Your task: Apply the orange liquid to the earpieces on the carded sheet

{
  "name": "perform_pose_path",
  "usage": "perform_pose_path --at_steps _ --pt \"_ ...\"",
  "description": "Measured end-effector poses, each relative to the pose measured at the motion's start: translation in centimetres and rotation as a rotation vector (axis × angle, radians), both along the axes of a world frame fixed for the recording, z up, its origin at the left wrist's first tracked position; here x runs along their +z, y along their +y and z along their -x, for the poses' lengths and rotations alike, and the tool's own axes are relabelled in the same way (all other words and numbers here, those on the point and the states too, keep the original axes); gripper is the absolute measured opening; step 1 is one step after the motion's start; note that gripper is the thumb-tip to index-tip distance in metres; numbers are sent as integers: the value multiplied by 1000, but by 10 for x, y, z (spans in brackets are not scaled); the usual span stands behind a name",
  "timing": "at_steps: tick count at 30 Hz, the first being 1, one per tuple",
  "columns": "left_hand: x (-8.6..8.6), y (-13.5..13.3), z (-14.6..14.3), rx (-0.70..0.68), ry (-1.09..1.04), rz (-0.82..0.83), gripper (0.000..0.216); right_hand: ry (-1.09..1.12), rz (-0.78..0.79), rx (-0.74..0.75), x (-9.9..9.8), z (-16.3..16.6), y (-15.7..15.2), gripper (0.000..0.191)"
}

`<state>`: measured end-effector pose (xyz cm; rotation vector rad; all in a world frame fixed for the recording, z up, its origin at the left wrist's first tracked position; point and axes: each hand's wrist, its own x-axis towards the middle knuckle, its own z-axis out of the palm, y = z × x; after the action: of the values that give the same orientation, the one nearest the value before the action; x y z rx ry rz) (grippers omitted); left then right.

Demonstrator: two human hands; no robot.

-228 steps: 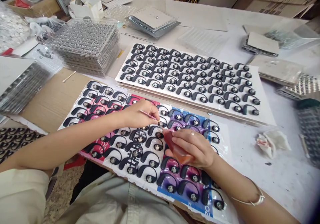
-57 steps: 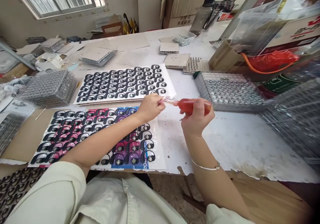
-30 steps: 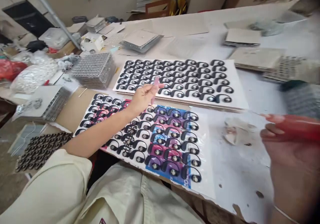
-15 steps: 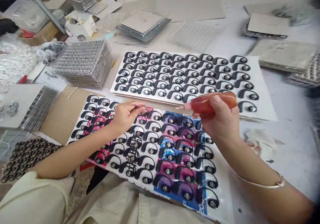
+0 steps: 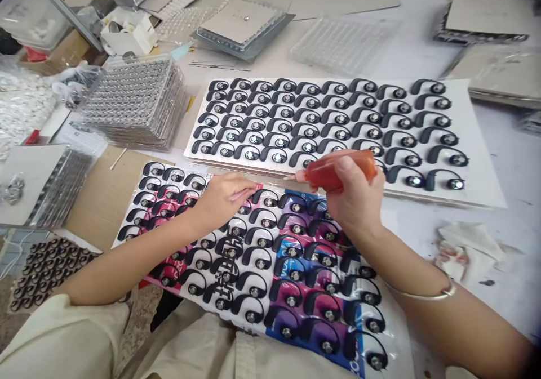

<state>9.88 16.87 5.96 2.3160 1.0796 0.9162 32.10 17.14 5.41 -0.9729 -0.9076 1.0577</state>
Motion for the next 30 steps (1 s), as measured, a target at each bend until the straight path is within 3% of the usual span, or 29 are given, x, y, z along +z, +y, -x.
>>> perform_pose_path --at_steps 6,14,18,30 --pt "5 -33 10 -212 164 -337 21 -247 -37 -87 2 -5 -8 27" --pt "-2 -41 -2 -224 318 -570 16 -529 -213 -45 -6 -5 -29 20" --pt "-3 -42 -4 -215 339 -597 17 -604 -326 -64 -14 -9 -30 17" --pt "-12 -47 -7 -174 356 -556 21 -726 -452 14 -20 -3 -33 22"
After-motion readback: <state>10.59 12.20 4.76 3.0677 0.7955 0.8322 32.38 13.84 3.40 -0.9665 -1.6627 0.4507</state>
